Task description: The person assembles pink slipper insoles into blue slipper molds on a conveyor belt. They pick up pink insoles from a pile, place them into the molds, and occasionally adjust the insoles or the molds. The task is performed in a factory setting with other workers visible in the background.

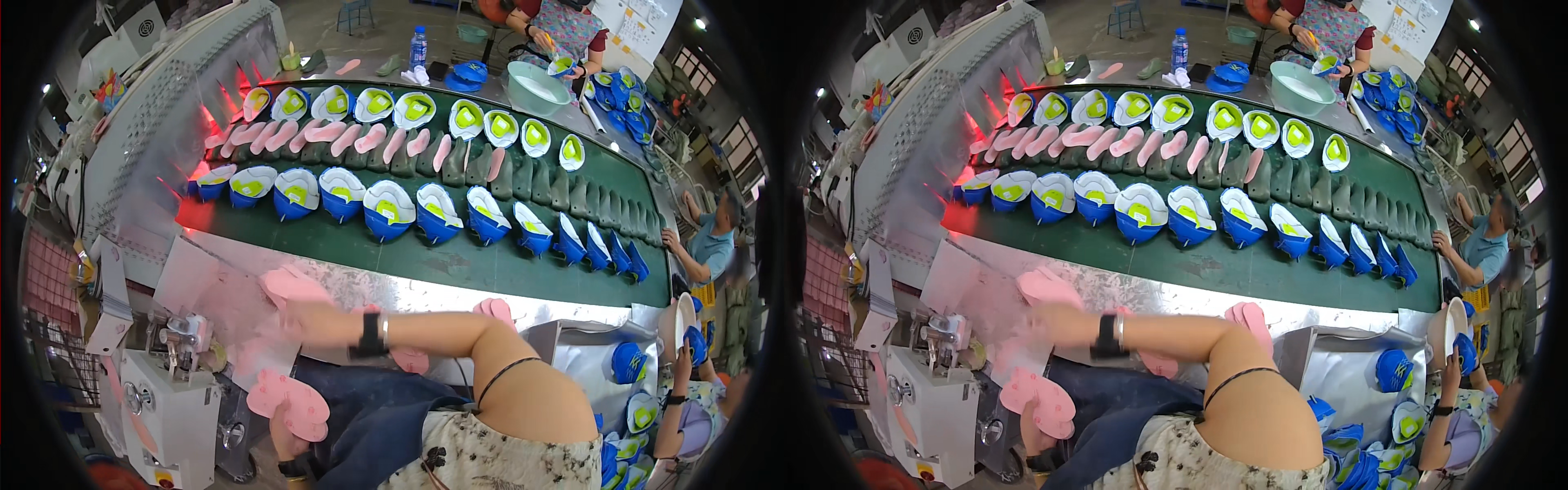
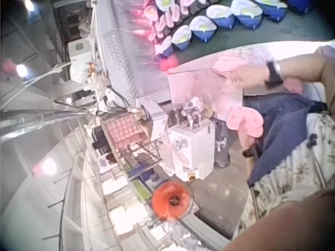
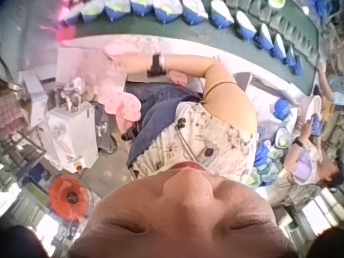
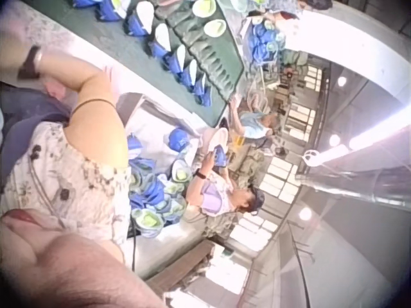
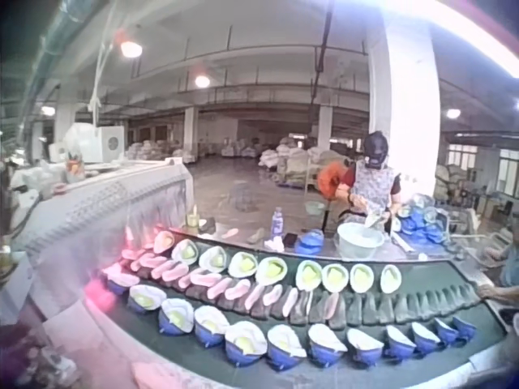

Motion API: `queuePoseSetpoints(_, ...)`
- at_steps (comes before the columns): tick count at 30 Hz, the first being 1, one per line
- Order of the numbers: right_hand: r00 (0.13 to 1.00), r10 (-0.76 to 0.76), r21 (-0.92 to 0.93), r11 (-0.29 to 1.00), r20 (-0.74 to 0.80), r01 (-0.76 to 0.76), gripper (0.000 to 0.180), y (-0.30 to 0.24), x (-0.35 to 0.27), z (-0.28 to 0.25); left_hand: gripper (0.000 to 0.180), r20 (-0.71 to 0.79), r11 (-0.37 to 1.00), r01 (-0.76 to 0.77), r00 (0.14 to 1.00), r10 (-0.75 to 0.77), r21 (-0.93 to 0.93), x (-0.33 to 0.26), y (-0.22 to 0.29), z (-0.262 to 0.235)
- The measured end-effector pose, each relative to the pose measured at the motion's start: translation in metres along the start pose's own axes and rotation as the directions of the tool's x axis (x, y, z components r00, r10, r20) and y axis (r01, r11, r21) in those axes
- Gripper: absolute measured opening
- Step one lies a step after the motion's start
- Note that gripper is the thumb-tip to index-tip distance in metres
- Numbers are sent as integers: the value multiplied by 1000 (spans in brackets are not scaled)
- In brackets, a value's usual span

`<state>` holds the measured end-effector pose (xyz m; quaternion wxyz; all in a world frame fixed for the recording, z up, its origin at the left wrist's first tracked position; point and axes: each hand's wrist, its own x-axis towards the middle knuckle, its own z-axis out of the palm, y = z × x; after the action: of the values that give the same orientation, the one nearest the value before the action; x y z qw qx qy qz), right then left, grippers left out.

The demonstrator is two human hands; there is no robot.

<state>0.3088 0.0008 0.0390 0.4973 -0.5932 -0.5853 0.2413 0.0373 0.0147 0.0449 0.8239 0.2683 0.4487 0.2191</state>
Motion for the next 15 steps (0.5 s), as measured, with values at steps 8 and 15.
queuePoseSetpoints(8, 975, 145, -39, 989, 168, -140, 24, -61, -22, 95, 36, 75, 783, -394, 909, 411, 482, 5, -18, -99)
queuePoseSetpoints(15, 940, 328, 273, 900, 89, -340, 24, -33, 11, 124, 39, -39, 980, 3, 999, -11, -197, -26, -5, -61)
